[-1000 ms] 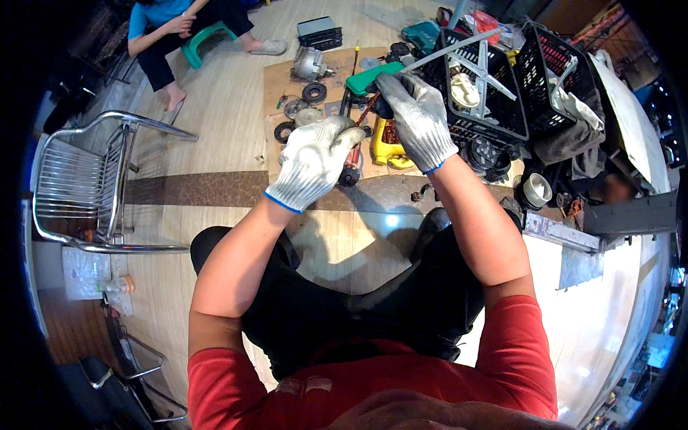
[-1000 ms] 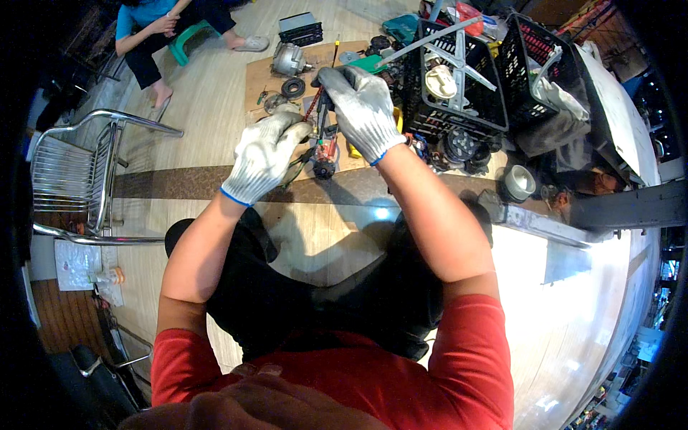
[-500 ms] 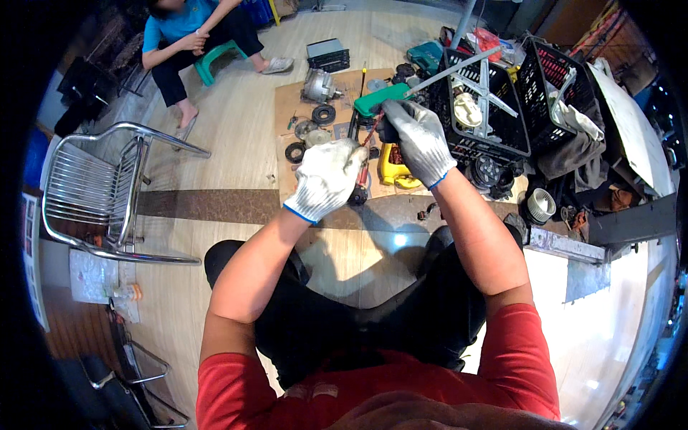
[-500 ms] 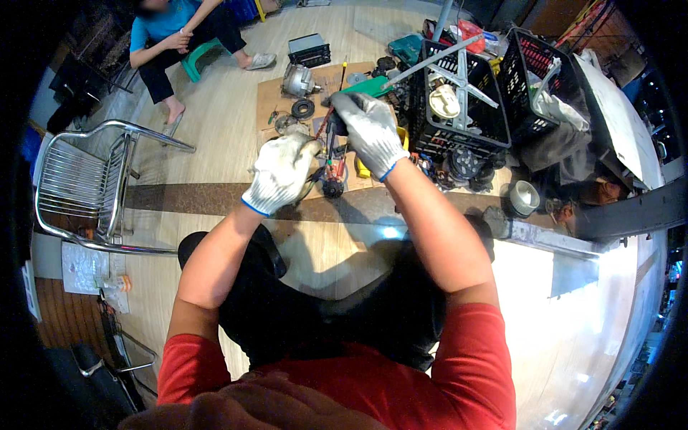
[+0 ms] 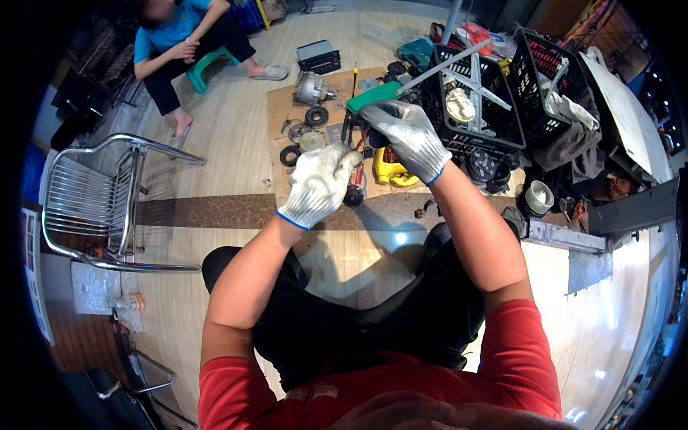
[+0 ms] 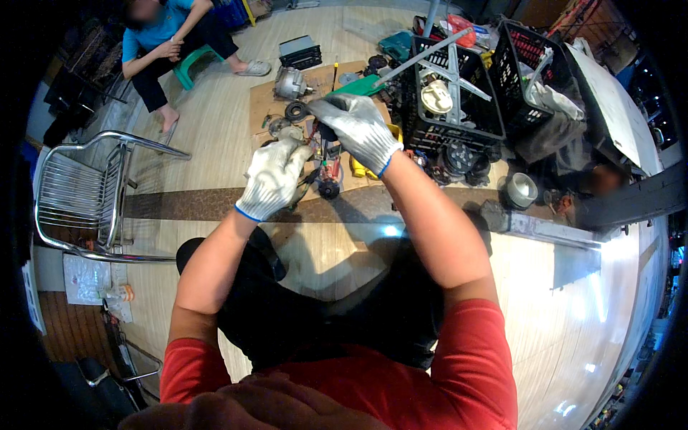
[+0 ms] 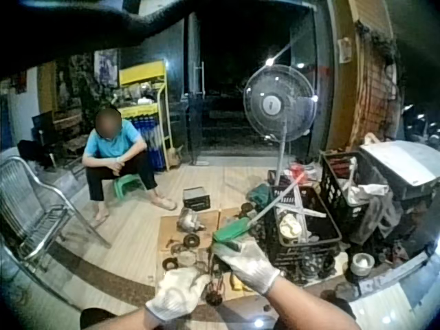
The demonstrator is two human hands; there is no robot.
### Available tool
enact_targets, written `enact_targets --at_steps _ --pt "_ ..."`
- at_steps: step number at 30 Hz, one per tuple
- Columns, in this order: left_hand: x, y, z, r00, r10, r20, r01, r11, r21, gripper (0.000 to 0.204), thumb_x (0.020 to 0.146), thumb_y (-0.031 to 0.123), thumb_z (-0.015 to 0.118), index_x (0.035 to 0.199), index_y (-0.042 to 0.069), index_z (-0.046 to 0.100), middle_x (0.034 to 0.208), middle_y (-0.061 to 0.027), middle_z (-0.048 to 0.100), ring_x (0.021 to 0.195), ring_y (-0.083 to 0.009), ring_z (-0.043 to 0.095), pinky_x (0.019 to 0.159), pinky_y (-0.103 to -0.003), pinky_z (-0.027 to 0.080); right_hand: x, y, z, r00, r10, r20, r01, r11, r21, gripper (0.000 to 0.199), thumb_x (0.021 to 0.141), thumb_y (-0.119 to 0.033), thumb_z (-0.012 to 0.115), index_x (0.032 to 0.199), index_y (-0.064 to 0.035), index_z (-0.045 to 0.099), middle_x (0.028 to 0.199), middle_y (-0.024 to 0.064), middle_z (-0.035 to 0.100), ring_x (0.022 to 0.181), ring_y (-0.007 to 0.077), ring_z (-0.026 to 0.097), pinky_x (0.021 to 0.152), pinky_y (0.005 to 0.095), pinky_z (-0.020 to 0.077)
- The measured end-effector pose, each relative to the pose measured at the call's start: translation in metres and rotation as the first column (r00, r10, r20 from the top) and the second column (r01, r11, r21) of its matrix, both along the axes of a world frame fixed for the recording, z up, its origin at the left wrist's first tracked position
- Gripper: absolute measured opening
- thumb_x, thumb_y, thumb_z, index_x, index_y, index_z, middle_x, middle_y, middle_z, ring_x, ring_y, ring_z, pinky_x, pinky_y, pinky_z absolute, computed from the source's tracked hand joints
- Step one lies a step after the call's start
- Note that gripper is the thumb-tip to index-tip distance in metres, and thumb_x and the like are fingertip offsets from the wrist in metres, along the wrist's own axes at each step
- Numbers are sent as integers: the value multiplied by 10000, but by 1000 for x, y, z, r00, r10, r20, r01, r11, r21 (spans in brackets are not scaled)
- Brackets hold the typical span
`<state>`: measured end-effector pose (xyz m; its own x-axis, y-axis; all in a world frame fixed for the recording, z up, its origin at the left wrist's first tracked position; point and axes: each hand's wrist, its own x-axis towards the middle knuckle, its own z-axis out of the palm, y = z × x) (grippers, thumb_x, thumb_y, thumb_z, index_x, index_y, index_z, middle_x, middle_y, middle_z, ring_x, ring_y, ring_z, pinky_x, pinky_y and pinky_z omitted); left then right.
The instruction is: The person disassembles a motor component by hand while wearing gloves, using a screwdriver to pry and remove small parts from the assembly on a floor workspace.
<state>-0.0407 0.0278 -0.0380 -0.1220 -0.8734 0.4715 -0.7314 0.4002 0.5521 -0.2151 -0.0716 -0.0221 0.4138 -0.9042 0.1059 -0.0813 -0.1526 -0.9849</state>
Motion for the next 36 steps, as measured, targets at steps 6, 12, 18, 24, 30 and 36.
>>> enact_targets --at_steps 6,12,18,24,30,36 --pt "0 -1 -1 997 -36 -75 36 999 -3 209 957 201 589 883 36 695 797 -155 686 757 -328 679 690 -411 533 4 6 8 1000 -29 11 30 993 -117 340 920 -297 677 926 42 707 746 93 672 644 124 564 612 316 464" --pt "-3 0 1 992 -80 -98 76 996 -45 216 952 198 583 850 36 682 744 -151 658 726 -355 659 663 -434 518 2 14 11 994 -79 74 84 994 -70 280 922 -231 681 946 46 718 773 42 677 694 90 554 642 281 460" --pt "-4 0 8 992 36 -118 -8 974 228 272 954 271 601 938 17 694 890 -205 682 854 -399 658 736 -459 518 3 8 1 980 -49 194 32 996 88 311 952 -243 654 1033 54 700 856 34 678 763 94 570 682 263 467" --pt "10 -2 -1 997 42 -70 -37 996 79 330 966 315 560 970 10 686 917 -216 685 882 -394 665 764 -456 511 0 -11 -22 972 67 225 -84 994 66 316 1042 -261 494 1069 14 648 883 114 678 775 190 644 717 310 516" --pt "23 -7 -30 996 2 91 7 995 -104 174 933 210 613 985 55 673 907 -171 669 775 -373 646 648 -477 504 11 6 0 976 120 181 -145 981 132 324 959 -302 650 1056 5 685 864 17 662 771 69 593 692 248 489" --pt "6 -21 -31 989 -14 150 23 998 -56 229 962 230 567 990 41 694 851 -165 677 802 -391 642 729 -517 488 -2 -15 -26 997 44 58 -40 997 -67 348 932 -341 646 896 -1 709 747 59 654 679 123 564 610 338 470"
